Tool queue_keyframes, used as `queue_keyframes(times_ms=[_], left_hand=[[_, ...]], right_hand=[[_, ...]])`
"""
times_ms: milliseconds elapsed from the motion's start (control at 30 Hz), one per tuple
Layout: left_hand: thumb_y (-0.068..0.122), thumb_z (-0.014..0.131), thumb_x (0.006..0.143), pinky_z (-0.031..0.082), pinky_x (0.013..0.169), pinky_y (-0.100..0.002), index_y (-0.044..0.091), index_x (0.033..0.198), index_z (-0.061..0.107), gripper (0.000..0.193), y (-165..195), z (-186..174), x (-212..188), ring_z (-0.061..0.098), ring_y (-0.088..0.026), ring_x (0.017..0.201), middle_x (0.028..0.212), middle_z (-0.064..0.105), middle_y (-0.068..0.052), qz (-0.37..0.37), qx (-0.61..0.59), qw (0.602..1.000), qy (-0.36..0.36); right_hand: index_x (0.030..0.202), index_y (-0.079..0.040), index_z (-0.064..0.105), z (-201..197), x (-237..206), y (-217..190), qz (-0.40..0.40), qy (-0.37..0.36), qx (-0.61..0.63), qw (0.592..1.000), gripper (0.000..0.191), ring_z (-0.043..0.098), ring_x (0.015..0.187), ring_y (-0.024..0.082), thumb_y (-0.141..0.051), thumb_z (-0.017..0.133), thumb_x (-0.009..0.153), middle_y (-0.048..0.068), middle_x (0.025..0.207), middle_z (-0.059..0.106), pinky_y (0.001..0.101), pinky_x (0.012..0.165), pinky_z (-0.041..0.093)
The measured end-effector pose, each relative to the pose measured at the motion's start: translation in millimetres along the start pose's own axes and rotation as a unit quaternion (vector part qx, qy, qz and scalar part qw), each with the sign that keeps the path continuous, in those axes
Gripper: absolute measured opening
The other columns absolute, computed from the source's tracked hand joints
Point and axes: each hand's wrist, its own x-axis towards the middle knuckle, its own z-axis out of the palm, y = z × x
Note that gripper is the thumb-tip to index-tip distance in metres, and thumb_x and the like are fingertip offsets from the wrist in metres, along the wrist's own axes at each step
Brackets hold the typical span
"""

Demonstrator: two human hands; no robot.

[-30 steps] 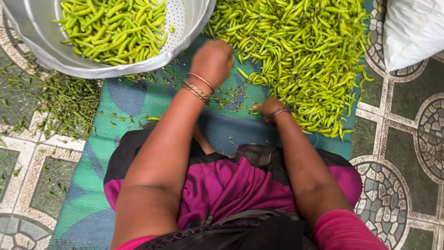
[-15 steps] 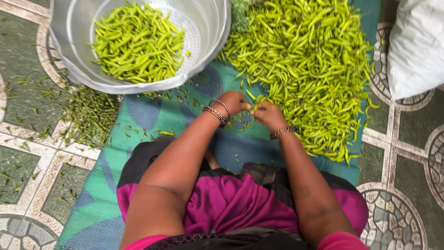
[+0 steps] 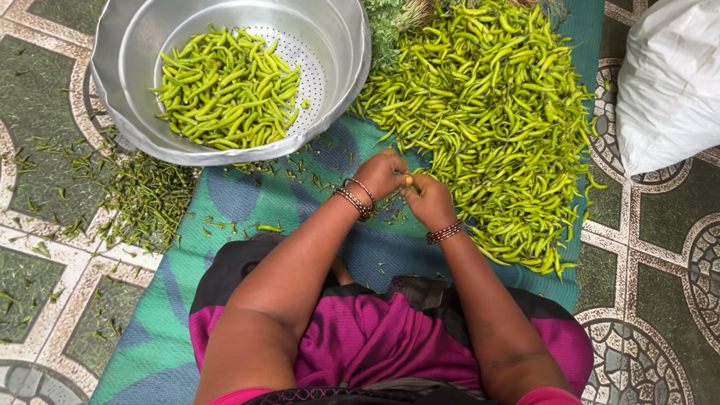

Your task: The person sits on a mat on the floor with a large pile of green chilies beside them. They pick up chilies one at a time, pinch off the stem ends, drop the trimmed chilies into a perforated metal colander, and toss the discarded stems onto a growing pile to the side.

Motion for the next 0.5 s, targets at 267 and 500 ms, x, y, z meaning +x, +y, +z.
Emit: queue_keyframes(times_ms=[267,500], left_hand=[[0.019,0.084,0.079,0.051,0.062,-0.033,0.004,0.077,0.075,0.018,-9,-3,14,0.059,-0.015,0.063,0.070,0.071,-0.004,-0.193,-0.138,0.966,-0.105],[0.017,0.072,0.089,0.054,0.057,-0.030,0.003,0.095,0.073,0.015,-10,-11,17,0.066,-0.012,0.067,0.083,0.074,-0.004,-0.297,-0.318,0.897,-0.081]], right_hand=[[0.094,-0.001,0.062,-9,-2,-6,-0.259,0.035,-0.103,0.960,0.016,0.062,0.084,0.040,-0.008,0.074,0.086,0.018,0.086,0.063,0.0496,0.076,0.050],[0.110,-0.002,0.071,2,7,28,0.001,0.020,0.301,0.953,0.016,0.065,0.092,0.032,-0.010,0.067,0.097,0.017,0.102,0.072,0.0449,0.083,0.053]])
